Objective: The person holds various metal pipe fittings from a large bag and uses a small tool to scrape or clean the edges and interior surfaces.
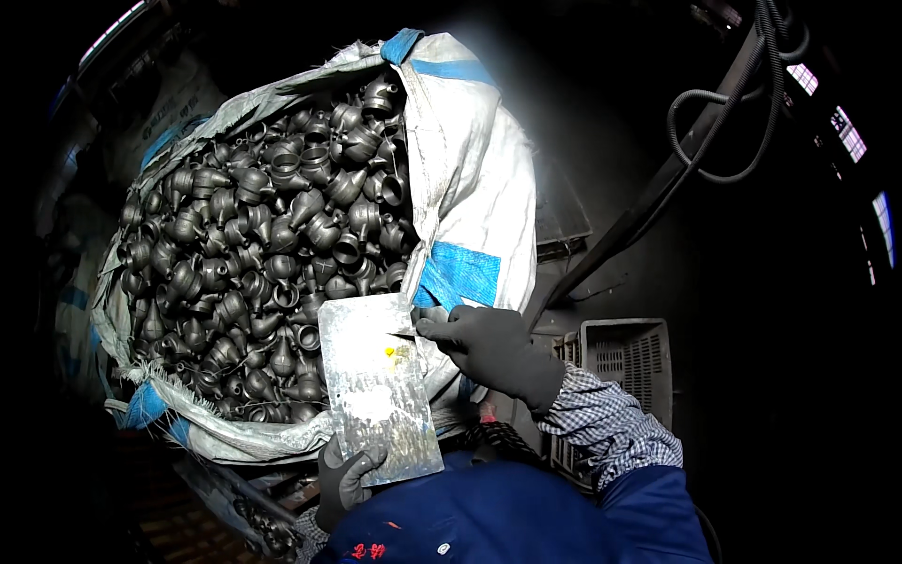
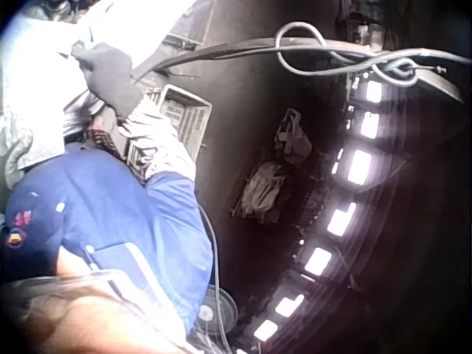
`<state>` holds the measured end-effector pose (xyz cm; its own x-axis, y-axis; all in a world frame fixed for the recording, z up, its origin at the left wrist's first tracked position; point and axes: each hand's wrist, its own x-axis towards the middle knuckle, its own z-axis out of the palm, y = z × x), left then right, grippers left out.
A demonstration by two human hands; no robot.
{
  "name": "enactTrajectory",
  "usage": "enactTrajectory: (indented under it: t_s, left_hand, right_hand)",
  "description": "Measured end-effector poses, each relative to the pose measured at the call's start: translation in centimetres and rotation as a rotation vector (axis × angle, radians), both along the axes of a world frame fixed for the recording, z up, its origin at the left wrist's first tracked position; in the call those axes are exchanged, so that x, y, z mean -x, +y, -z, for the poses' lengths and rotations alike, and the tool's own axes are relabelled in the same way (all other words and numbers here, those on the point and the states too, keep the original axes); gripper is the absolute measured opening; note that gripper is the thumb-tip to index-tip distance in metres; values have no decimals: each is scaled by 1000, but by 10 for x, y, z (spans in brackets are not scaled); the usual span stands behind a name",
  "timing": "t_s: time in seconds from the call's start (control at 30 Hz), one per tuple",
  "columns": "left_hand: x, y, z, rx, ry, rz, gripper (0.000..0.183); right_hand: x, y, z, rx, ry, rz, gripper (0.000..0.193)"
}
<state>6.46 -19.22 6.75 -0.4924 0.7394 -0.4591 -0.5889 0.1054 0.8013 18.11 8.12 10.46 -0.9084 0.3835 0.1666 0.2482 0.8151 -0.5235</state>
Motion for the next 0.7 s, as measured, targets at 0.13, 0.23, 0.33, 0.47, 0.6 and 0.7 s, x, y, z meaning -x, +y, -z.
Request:
enactTrajectory:
  t_s: [0.13,0.23,0.33,0.47,0.6,0.7]
  left_hand:
    - [-3,8,-11,34,-40,-14,42]
    - [-2,9,-11,33,-7,-6,41]
    - [-2,6,-5,13,3,3,40]
    - [-2,5,-7,11,-24,-9,43]
    - [4,0,5,56,86,62,40]
    - [2,2,4,44,74,43,40]
  right_hand:
    - [4,-7,3,44,82,-1,37]
    - [2,-3,-4,35,-58,-15,35]
    - [4,1,-4,55,-173,54,34]
    - [3,-7,3,21,40,-11,35]
    - [2,6,-1,44,-181,49,34]
    - [7,-7,12,43,89,58,32]
